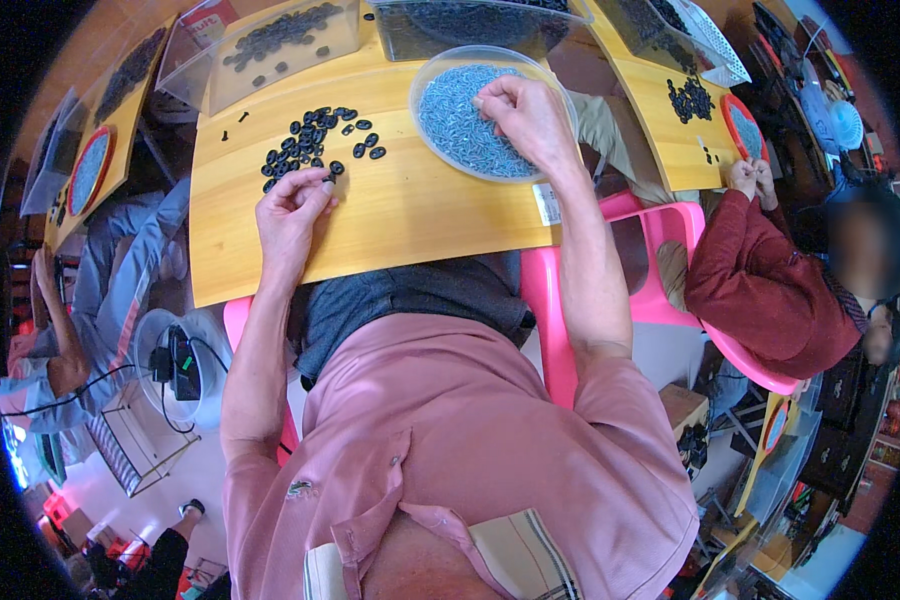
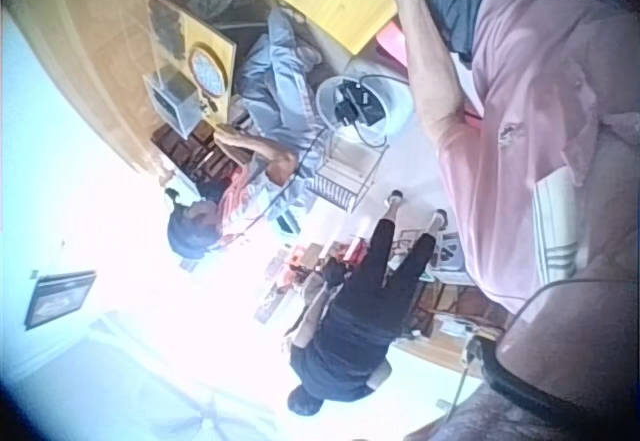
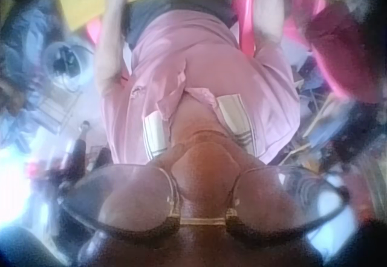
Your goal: The person assembles plastic components by inserting small metal pins into them by hand.
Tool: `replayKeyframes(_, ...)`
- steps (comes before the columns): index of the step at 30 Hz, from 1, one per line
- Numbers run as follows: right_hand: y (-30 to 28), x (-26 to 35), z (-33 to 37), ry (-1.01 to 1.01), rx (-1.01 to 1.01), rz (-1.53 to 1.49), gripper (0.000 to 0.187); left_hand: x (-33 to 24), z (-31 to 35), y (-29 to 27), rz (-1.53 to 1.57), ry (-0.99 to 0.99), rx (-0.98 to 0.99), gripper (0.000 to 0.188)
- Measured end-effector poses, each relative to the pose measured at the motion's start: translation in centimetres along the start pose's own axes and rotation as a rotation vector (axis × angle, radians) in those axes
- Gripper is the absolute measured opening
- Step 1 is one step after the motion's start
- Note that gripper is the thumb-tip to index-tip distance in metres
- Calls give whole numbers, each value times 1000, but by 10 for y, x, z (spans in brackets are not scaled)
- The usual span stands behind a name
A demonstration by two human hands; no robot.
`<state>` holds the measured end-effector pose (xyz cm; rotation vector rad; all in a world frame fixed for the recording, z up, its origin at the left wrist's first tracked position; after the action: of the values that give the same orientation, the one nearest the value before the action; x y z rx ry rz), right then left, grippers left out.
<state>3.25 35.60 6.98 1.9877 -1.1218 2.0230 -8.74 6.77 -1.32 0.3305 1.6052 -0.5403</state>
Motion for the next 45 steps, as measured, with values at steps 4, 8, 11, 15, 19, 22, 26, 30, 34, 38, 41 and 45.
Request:
replayKeyframes(4,29,14,7,44,171,-310,15,1,1,-3,4,2,-9,16)
replayKeyframes(8,89,38,19,-16,401,-413,15,4,-3,-4,90,-22,-15,18)
replayKeyframes(11,121,41,27,-17,457,-440,15,2,-2,0,166,-10,6,17)
replayKeyframes(15,146,34,30,-70,401,-345,17,2,0,0,169,-45,24,19)
replayKeyframes(19,154,36,33,-86,379,-285,18,1,0,-1,171,-24,31,19)
replayKeyframes(22,155,36,35,-94,368,-239,19,1,0,0,173,-25,31,18)
replayKeyframes(26,153,41,36,-116,338,-217,21,3,0,0,165,-29,30,18)
replayKeyframes(30,154,39,36,-119,340,-227,21,3,0,1,158,-24,28,18)
replayKeyframes(34,154,41,38,-115,336,-228,21,2,1,2,148,-21,38,18)
replayKeyframes(38,154,39,39,-111,361,-194,21,5,1,3,107,-32,47,18)
replayKeyframes(41,156,35,40,-106,389,-168,19,4,1,4,86,-24,68,19)
replayKeyframes(45,157,34,42,-81,397,-199,18,1,3,5,62,-8,77,18)
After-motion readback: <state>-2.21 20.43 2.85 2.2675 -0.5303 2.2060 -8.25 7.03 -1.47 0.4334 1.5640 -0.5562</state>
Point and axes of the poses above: each hand's wrist, its own z-axis away from the middle knuckle, its own y-axis out of the palm, x = y × z, the point moved 8 cm from there along -z, towards the middle knuckle, and after that the axes turned 15 degrees about -z, right-handed, at the moved point
